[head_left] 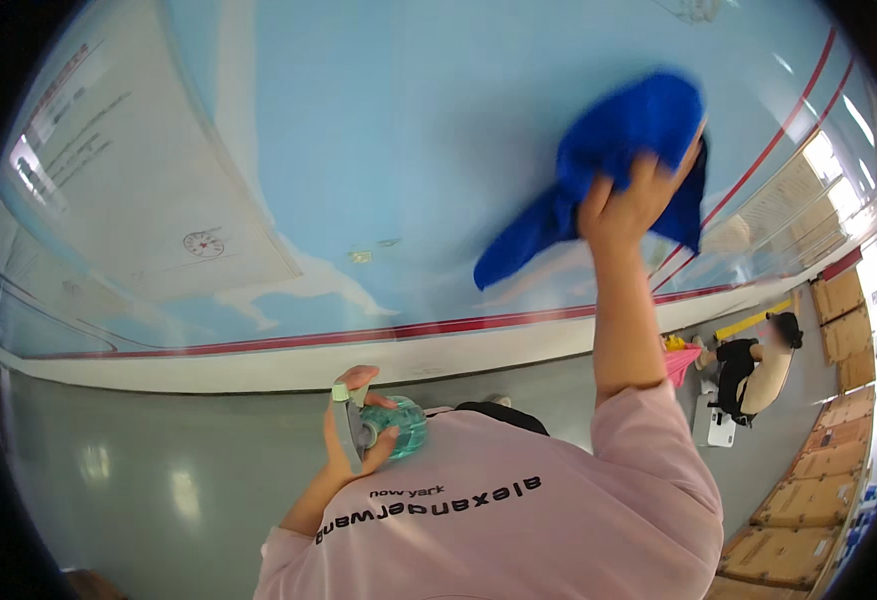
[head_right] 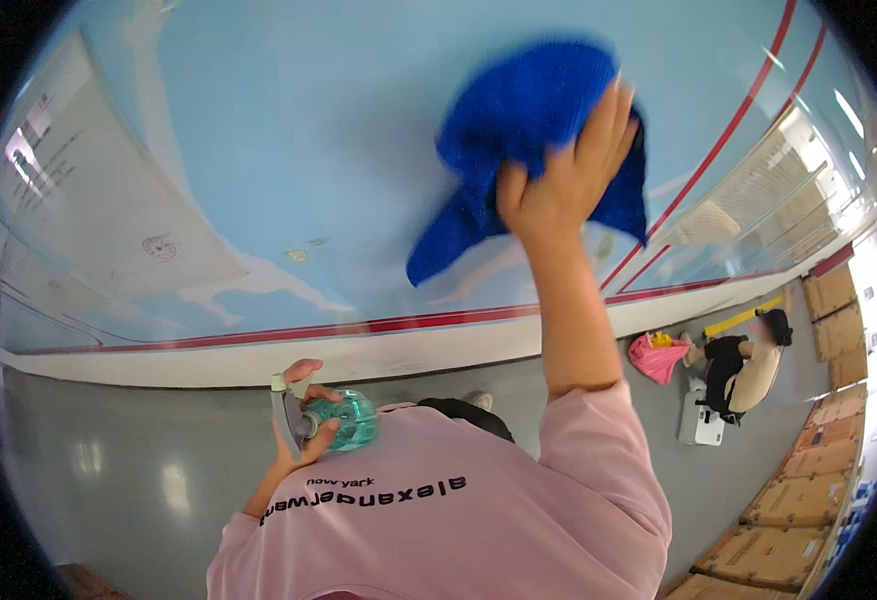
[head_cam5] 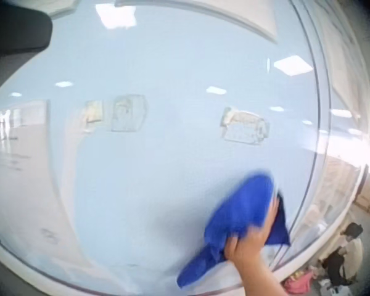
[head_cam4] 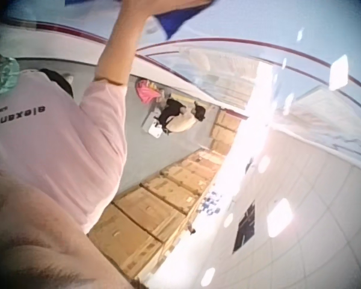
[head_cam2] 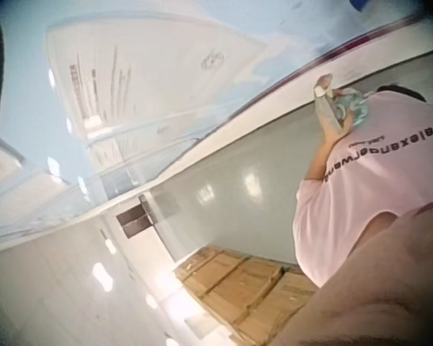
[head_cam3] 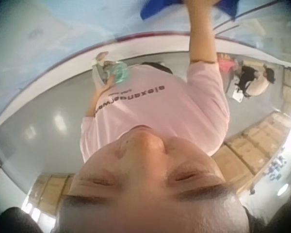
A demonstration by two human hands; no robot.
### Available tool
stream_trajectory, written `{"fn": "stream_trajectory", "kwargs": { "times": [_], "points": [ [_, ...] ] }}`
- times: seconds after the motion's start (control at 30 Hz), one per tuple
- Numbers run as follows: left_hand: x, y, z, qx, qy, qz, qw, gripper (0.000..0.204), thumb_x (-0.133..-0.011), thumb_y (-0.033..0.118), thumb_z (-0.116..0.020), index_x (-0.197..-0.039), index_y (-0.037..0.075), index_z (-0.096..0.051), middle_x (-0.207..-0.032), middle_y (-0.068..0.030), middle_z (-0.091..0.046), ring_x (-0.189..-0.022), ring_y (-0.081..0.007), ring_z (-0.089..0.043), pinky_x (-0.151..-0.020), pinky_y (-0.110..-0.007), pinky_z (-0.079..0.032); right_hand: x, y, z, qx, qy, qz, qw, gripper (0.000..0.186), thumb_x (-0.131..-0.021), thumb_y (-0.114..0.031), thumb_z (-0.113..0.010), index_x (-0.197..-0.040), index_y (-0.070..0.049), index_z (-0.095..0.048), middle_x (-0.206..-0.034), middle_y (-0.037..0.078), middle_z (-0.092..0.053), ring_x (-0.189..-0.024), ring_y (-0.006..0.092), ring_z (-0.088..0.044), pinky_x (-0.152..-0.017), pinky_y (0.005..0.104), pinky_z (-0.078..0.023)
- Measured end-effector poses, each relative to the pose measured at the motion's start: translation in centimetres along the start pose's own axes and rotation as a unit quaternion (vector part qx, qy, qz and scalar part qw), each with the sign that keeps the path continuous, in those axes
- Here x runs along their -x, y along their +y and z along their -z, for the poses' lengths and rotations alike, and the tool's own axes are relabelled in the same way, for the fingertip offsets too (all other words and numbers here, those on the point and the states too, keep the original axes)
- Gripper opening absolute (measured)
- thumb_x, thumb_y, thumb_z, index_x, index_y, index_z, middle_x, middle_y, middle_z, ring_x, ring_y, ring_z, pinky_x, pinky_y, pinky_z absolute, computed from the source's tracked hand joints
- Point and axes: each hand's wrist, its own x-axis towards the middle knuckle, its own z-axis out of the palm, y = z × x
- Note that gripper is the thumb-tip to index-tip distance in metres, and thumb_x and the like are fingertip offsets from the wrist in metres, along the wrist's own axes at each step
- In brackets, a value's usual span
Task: Cleaning a wall and removing adhesive residue using a spray bottle and cloth.
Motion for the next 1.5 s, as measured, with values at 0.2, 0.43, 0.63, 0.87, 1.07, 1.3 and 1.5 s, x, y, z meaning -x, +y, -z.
{"fn": "stream_trajectory", "kwargs": {
  "times": [0.2, 0.43, 0.63, 0.87, 1.07, 1.3, 1.5],
  "points": [
    [0.3, 0.1, 0.1, -0.008, 0.002, 0.020, 1.000, 0.065, -0.069, 0.001, -0.067, -0.128, -0.002, -0.038, -0.126, -0.0193, -0.040, -0.093, -0.0230, -0.057, -0.075, -0.030, -0.052, 15.5, -3.0, 2.1, -0.029, -0.148, -0.073, 0.986, 0.079, -0.084, -0.063, -0.037, -0.141, -0.008, -0.029, -0.142, 0.030, -0.025, -0.131, 0.0516, -0.021, -0.103, 0.0626, -0.014],
    [0.5, -0.5, -0.1, 0.004, 0.000, 0.012, 1.000, 0.065, -0.069, 0.002, -0.068, -0.128, -0.003, -0.038, -0.127, -0.0198, -0.039, -0.105, -0.0235, -0.050, -0.075, -0.031, -0.052, 4.6, -9.2, -2.1, -0.093, -0.092, 0.013, 0.991, 0.042, -0.061, -0.041, -0.071, -0.077, -0.008, -0.052, -0.139, 0.030, -0.032, -0.130, 0.0478, -0.028, -0.100, 0.0628, -0.018],
    [0.9, -0.5, -0.5, 0.013, 0.013, 0.023, 1.000, 0.065, -0.069, 0.001, -0.066, -0.128, -0.003, -0.038, -0.127, -0.0202, -0.038, -0.106, -0.0240, -0.050, -0.076, -0.032, -0.052, 1.4, -16.8, -4.1, -0.167, -0.204, 0.139, 0.955, 0.050, -0.061, -0.036, -0.071, -0.099, -0.004, -0.066, -0.146, 0.013, -0.030, -0.135, 0.0321, -0.024, -0.102, 0.0559, -0.027],
    [1.7, 0.1, -1.0, 0.011, 0.048, 0.027, 0.998, 0.066, -0.070, 0.001, -0.066, -0.128, -0.002, -0.036, -0.127, -0.0205, -0.038, -0.104, -0.0245, -0.051, -0.076, -0.033, -0.052, 12.3, -19.1, -4.7, -0.078, -0.288, 0.353, 0.887, 0.043, -0.085, -0.017, -0.051, -0.125, -0.004, -0.053, -0.144, 0.009, -0.035, -0.134, 0.0238, -0.030, -0.111, 0.0366, -0.024],
    [2.2, 0.1, -0.7, -0.005, 0.038, 0.027, 0.999, 0.065, -0.072, 0.003, -0.067, -0.128, -0.003, -0.036, -0.129, -0.0208, -0.036, -0.104, -0.0243, -0.051, -0.075, -0.033, -0.052, 24.4, -15.7, -3.4, -0.439, -0.596, 0.101, 0.665, 0.041, -0.097, -0.010, -0.032, -0.138, -0.008, -0.036, -0.138, 0.005, -0.044, -0.127, 0.0174, -0.041, -0.106, 0.0322, -0.031],
    [2.2, -0.4, -0.9, 0.002, 0.049, 0.027, 0.998, 0.065, -0.072, 0.004, -0.068, -0.129, -0.002, -0.036, -0.129, -0.0206, -0.037, -0.105, -0.0235, -0.050, -0.075, -0.032, -0.053, 27.9, -10.7, 4.4, -0.272, -0.774, -0.125, 0.557, 0.026, -0.076, -0.010, -0.052, -0.102, -0.011, -0.058, -0.096, 0.015, -0.064, -0.095, 0.0335, -0.059, -0.079, 0.0435, -0.049],
    [1.3, -0.5, -0.8, 0.003, 0.023, 0.032, 0.999, 0.063, -0.071, 0.004, -0.068, -0.127, -0.003, -0.039, -0.127, -0.0222, -0.039, -0.104, -0.0236, -0.051, -0.074, -0.031, -0.053, 19.7, -10.7, 6.2, -0.277, -0.700, -0.232, 0.616, 0.032, -0.076, -0.022, -0.060, -0.106, -0.013, -0.059, -0.106, 0.016, -0.059, -0.080, 0.0360, -0.062, -0.077, 0.0431, -0.050]
  ]
}}
